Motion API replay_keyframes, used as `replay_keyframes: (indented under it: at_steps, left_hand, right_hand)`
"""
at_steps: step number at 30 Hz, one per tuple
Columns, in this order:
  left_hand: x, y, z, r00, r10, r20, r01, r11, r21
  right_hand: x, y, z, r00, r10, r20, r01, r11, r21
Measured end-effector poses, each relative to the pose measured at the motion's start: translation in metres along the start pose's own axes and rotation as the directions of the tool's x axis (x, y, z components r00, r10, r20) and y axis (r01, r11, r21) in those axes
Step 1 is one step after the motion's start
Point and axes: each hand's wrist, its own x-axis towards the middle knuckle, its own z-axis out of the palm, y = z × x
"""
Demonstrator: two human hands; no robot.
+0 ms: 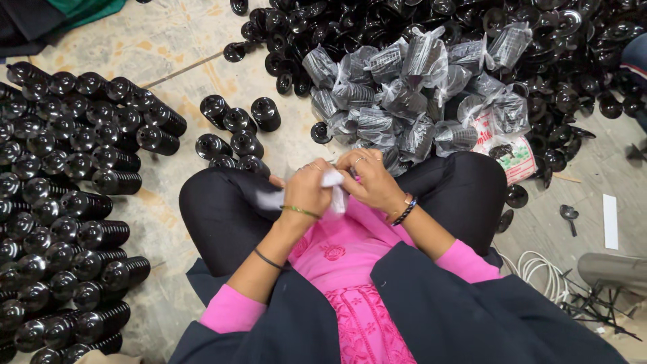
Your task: The person sits on the floor and wraps black plastic lampshade-like parts in clear plastic bags, twisting and tying each bag closed, then places the bagged part onto a growing pile of finished bags beside them.
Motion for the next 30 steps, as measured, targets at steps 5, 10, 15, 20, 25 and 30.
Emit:
replay_keyframes:
  at_steps: [5, 10, 15, 20, 25, 30]
  left_hand:
    - [0.009, -0.03, 0.008, 0.8, -0.427, 0.422, 0.529, 0.169, -0.832]
    - [0.011, -0.024, 0.02, 0.798, -0.501, 0.335, 0.485, 0.204, -0.85]
    - [0.015, -0.002, 0.009, 0.875, -0.482, 0.043, 0.393, 0.654, -0.647]
    - [0.013, -0.004, 0.005, 0.888, -0.458, -0.048, 0.417, 0.843, -0.339]
    - [0.011, -0.055, 0.016, 0.762, -0.612, 0.211, 0.56, 0.46, -0.689]
    - [-0.013, -0.091, 0.019, 0.581, -0.67, 0.462, 0.69, 0.105, -0.717]
  right_hand:
    - [0.008, -0.015, -0.003, 0.996, 0.036, -0.076, -0.036, 0.999, -0.008]
    - [0.014, -0.02, -0.005, 0.994, 0.033, -0.103, -0.029, 0.999, 0.041]
    - [0.015, -0.018, -0.014, 0.98, -0.142, -0.139, 0.104, 0.961, -0.255]
    - [0.02, -0.004, -0.019, 0.936, -0.139, -0.324, 0.04, 0.955, -0.295]
    - [0.041, 0.055, -0.107, 0.822, -0.137, -0.553, -0.124, 0.905, -0.408]
    - [0.08, 0.132, -0.2, 0.732, -0.191, -0.654, -0.214, 0.847, -0.487]
